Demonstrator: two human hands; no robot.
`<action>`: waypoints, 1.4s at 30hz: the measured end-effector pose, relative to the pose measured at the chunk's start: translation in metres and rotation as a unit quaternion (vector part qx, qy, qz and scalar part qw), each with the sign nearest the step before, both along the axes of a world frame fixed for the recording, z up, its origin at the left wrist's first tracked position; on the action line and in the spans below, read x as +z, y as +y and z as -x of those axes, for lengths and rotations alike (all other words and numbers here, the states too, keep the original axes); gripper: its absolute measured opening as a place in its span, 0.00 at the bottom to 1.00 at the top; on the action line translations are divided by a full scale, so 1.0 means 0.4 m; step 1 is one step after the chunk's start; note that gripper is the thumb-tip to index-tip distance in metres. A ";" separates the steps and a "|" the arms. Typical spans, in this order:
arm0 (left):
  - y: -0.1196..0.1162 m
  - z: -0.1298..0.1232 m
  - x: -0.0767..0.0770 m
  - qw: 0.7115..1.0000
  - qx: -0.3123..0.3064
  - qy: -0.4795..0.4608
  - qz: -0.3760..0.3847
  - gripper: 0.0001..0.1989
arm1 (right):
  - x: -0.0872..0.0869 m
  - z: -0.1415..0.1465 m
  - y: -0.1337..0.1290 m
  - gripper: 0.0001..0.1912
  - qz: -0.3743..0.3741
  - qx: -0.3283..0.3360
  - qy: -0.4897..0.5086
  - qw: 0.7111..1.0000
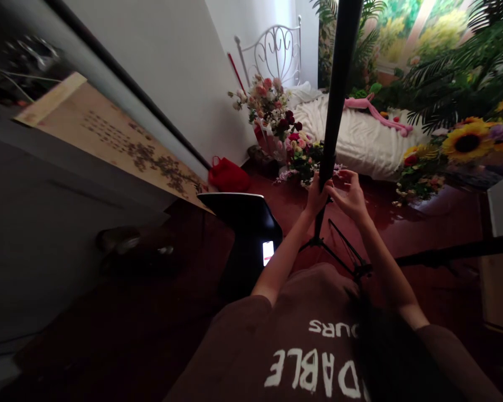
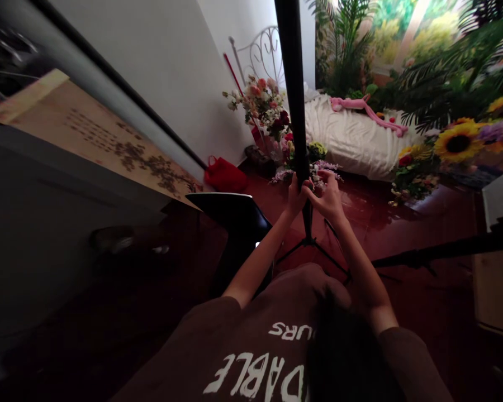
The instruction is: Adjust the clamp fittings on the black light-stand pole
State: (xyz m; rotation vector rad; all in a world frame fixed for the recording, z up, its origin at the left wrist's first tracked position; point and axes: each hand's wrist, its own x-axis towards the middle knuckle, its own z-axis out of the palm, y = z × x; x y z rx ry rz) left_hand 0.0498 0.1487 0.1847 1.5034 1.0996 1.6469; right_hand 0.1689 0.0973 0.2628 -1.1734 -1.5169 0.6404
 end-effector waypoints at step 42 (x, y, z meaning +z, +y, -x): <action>0.006 -0.052 0.111 0.988 0.091 -0.003 0.122 0.17 | -0.044 -0.005 -0.037 0.28 0.346 0.101 0.171 0.917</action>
